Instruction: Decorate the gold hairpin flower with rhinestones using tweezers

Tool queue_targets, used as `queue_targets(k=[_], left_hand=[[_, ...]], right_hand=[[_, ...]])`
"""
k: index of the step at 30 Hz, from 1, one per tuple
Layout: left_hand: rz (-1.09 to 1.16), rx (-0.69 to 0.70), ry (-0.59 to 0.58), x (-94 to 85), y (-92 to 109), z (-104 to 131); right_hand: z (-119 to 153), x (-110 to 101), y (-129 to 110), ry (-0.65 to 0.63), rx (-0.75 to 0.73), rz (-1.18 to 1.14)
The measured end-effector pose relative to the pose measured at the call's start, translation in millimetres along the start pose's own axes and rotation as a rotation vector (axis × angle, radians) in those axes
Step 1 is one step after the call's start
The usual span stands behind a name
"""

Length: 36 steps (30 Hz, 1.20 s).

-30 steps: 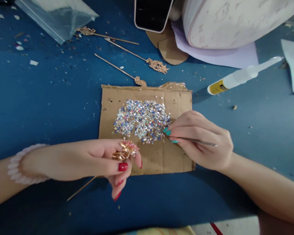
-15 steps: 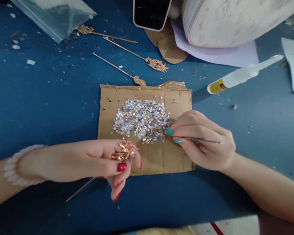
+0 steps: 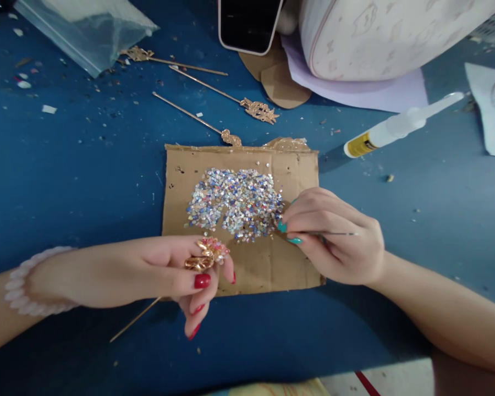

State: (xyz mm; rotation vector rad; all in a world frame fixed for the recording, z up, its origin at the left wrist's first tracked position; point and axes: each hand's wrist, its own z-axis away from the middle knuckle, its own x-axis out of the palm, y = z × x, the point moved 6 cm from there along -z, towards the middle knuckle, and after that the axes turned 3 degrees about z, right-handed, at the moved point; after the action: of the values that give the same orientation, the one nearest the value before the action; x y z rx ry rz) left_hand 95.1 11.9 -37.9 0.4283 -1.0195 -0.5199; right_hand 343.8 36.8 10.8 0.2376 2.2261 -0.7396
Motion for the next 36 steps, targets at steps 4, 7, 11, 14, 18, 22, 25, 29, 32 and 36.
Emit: queue_targets(k=[4,7,11,14,18,22,25,29,32,36], left_hand=[[-0.009,-0.007,-0.005,-1.6,1,-3],[0.002,0.01,-0.019,-3.4,0,-3],[0.005,0.006,-0.025,-3.4,-2,-1],[0.012,-0.003,-0.024,-3.7,-3,0],[0.058,0.049,-0.074,-5.3,-8,0],[0.076,0.085,-0.107,-8.6,-13,1],[0.089,0.075,-0.098,-8.7,-12,1],[0.068,0.016,-0.038,-6.6,-6,2],[0.071,0.003,-0.032,-4.3,-2,1],[0.088,0.017,-0.05,-6.2,-7,0]], right_hand=[[1,-1,2,0.025,0.015,-0.003],[2,-2,4,0.037,0.024,0.0],[1,-3,4,0.044,0.028,-0.004],[1,-1,3,0.022,0.023,-0.033],[1,1,2,0.016,0.015,-0.049],[0,2,1,0.009,0.005,-0.043],[-1,3,0,0.012,-0.006,-0.047],[-3,4,-2,0.005,-0.024,-0.057],[-3,4,-2,0.001,-0.013,-0.058],[-1,2,1,0.012,0.013,-0.047]])
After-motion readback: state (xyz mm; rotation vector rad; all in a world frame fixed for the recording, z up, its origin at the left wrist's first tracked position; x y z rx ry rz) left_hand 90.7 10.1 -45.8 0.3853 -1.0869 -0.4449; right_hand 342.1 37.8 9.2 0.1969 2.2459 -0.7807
